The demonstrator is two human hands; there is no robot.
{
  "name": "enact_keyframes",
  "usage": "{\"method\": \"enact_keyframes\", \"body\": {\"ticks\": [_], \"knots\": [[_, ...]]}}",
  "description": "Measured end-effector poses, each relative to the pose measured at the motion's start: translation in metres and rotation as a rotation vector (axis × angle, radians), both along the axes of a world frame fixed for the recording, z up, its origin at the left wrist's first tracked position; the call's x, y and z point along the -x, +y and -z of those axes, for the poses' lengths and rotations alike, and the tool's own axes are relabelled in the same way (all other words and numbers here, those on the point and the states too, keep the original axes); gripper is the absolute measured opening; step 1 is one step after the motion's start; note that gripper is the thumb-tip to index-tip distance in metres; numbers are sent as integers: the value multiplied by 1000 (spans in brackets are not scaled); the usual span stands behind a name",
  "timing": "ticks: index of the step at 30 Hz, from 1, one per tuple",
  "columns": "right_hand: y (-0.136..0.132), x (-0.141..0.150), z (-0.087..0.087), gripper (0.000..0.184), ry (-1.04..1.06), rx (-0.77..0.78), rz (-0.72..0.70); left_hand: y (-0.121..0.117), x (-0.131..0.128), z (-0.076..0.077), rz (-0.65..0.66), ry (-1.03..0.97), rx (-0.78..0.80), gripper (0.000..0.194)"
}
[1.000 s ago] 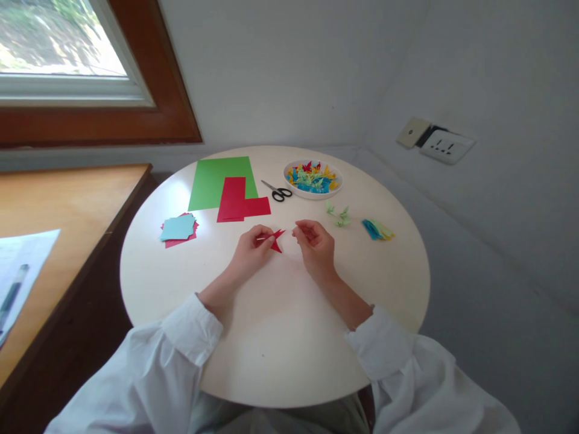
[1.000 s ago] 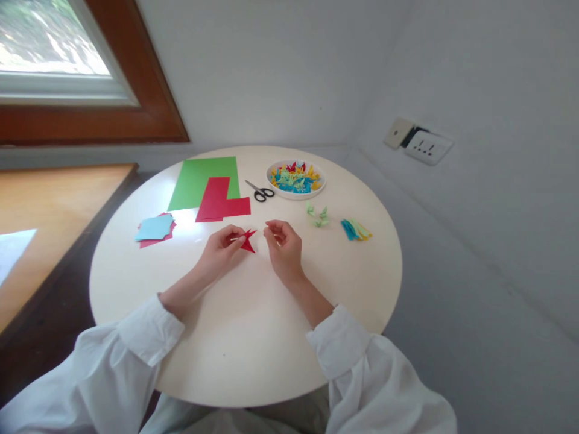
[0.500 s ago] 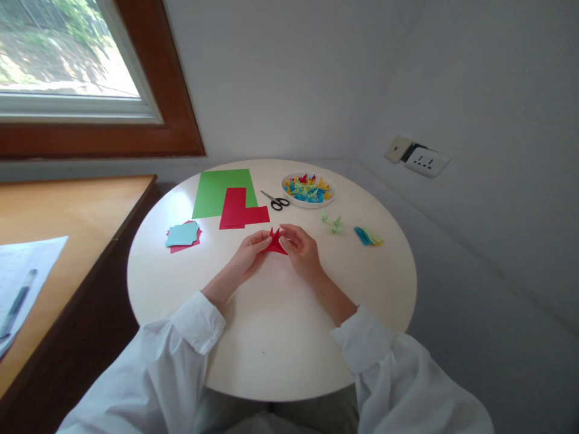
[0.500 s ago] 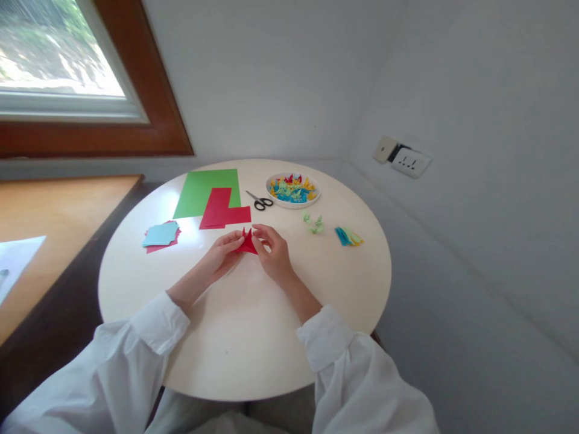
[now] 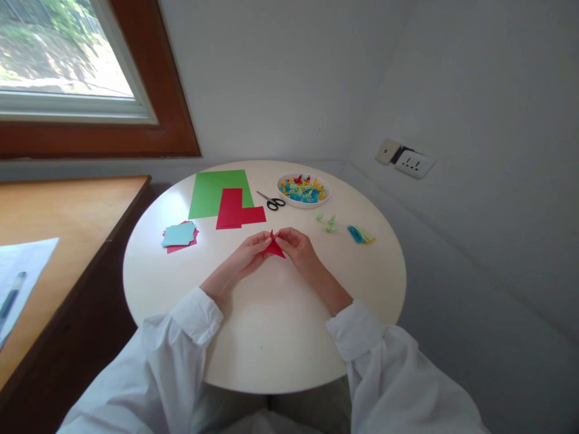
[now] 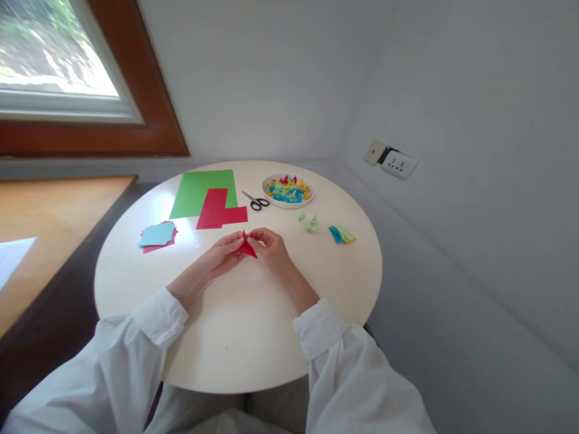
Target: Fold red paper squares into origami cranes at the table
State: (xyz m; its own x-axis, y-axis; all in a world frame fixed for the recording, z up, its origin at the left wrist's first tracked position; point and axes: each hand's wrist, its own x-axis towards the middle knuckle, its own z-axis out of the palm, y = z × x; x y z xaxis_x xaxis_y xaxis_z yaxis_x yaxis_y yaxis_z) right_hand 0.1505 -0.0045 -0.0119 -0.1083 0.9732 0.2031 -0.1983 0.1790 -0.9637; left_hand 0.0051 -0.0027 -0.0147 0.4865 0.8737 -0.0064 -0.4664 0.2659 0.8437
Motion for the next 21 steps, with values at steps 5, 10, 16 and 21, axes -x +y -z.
{"method": "enact_keyframes", "body": {"ticks": [5, 10, 16, 21], "knots": [[-3, 1, -2, 27, 90, 115, -92, -1, 2, -7, 32, 18, -7, 14], [-7, 1, -6, 26, 218, 229, -205, 3, 9, -10, 85, 136, -82, 14], [-9, 2, -8, 22, 286, 276, -283, 8, 15, -4, 123, 219, -127, 18], [-8, -1, -6, 20, 234, 271, -303, 10, 14, -1, 81, 163, -139, 9]]}}
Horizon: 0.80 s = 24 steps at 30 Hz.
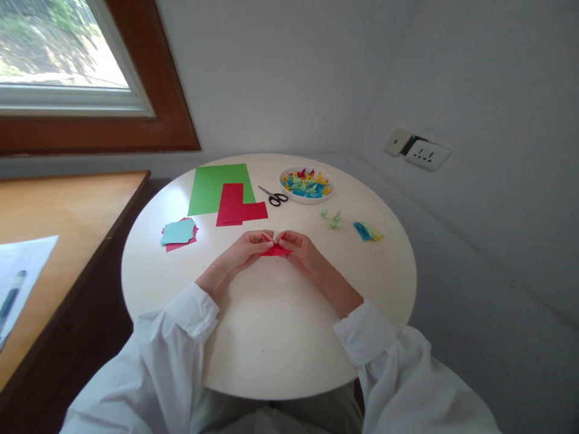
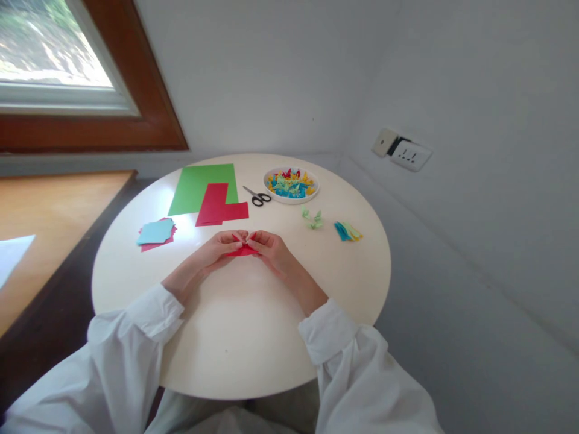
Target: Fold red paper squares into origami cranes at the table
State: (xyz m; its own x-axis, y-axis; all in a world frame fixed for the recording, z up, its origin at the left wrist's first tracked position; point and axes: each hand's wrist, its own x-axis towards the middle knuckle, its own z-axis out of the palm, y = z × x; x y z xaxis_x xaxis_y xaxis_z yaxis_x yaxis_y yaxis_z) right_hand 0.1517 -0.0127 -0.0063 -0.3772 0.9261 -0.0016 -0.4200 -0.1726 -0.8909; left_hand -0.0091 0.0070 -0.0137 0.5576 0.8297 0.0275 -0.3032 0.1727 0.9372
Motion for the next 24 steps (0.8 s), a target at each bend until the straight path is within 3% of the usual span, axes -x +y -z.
{"method": "enact_keyframes", "body": {"ticks": [12, 19, 24], "knots": [[4, -2, 7, 19, -110, -87, 7, -1, 0, -2, 55, -6, -69, 8], [-1, -5, -1, 15, -149, -123, -19, -4, 2, -4, 65, -8, -45, 10], [7, -6, 7, 14, -179, -177, 196, -7, -2, -9, -131, -128, 68, 19]]}}
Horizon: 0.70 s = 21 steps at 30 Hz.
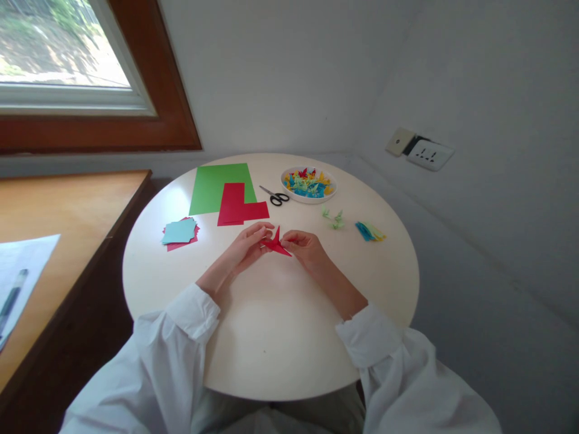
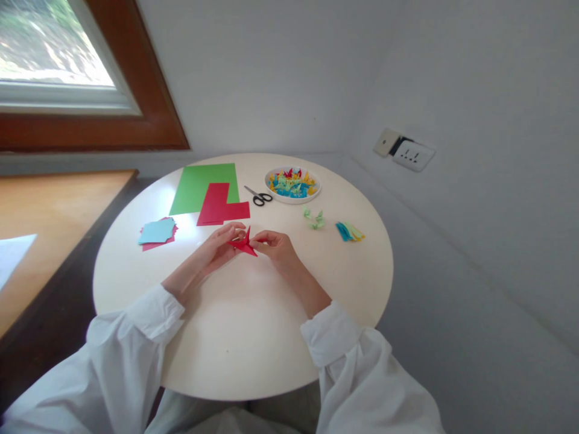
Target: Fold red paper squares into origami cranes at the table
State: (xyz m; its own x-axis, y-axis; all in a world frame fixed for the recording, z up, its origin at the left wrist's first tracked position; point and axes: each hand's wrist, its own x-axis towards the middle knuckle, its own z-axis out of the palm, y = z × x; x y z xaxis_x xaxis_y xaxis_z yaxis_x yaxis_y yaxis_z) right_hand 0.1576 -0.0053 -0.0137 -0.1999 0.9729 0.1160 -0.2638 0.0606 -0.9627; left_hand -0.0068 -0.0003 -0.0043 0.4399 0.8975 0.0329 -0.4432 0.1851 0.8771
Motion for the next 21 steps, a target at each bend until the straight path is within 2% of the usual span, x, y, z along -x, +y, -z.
{"method": "enact_keyframes", "body": {"ticks": [2, 4, 7, 11, 18, 21], "knots": [[3, 0, 3, 13, -3, -24, 127, -1, -1, -2, -94, -8, -26, 22], [3, 0, 2, 13, -17, -43, 213, -3, -3, -2, -150, 81, -83, 24], [0, 1, -2, 12, -55, -75, 248, -5, -5, -2, -216, 270, -173, 26], [-4, 5, -6, 12, -106, -120, 246, -5, -9, 0, -283, 387, -248, 22], [-8, 7, -5, 15, -200, -158, 294, -9, -12, -2, -376, 397, -231, 20], [-11, 8, -6, 22, -261, -216, 399, -9, -13, -2, -448, 342, -240, 17]]}}
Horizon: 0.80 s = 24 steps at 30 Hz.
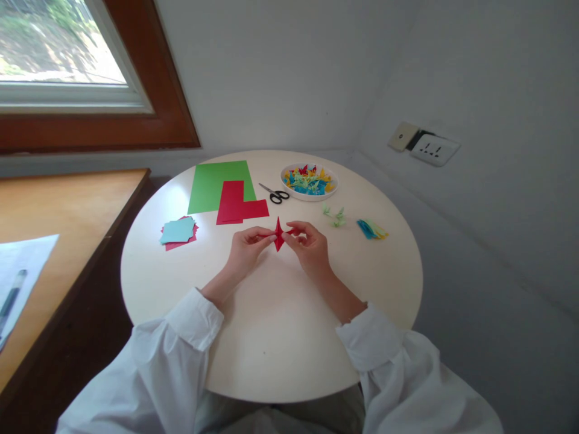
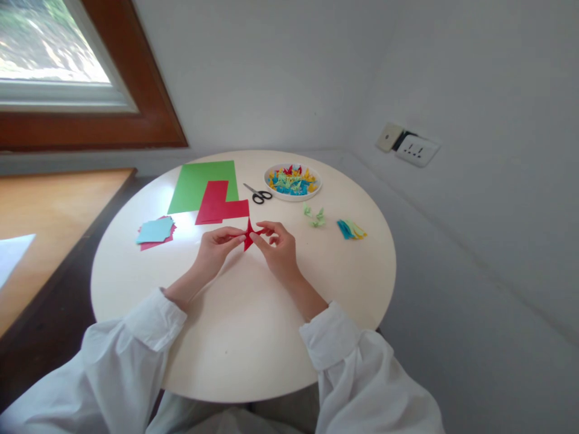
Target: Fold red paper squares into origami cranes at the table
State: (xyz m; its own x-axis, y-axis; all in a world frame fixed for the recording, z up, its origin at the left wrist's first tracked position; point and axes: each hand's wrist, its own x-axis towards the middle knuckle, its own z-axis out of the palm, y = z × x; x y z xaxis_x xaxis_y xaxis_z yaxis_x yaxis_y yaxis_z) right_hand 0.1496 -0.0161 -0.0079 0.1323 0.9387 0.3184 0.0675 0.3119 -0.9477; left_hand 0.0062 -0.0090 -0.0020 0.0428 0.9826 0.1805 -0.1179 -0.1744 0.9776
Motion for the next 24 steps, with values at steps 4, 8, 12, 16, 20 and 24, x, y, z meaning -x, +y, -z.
{"method": "enact_keyframes", "body": {"ticks": [4, 8, 12, 16, 20, 24], "knots": [[-5, 2, -1, 20, -78, -166, 182, 2, 1, 3, -107, 3, -128, 7], [-11, 4, -2, 13, -198, -266, 174, 3, 3, 5, -216, 104, -224, 3], [-15, 6, -2, 10, -292, -296, 128, 2, 4, 3, -315, 183, -250, 3], [-16, 6, -3, 9, -322, -297, 110, 0, 4, 1, -354, 228, -252, 4], [-17, 6, -4, 8, -323, -290, 102, -2, 3, 0, -364, 242, -247, 4], [-14, 7, -2, 11, -233, -211, 109, -2, 3, -1, -361, 227, -234, 5]]}}
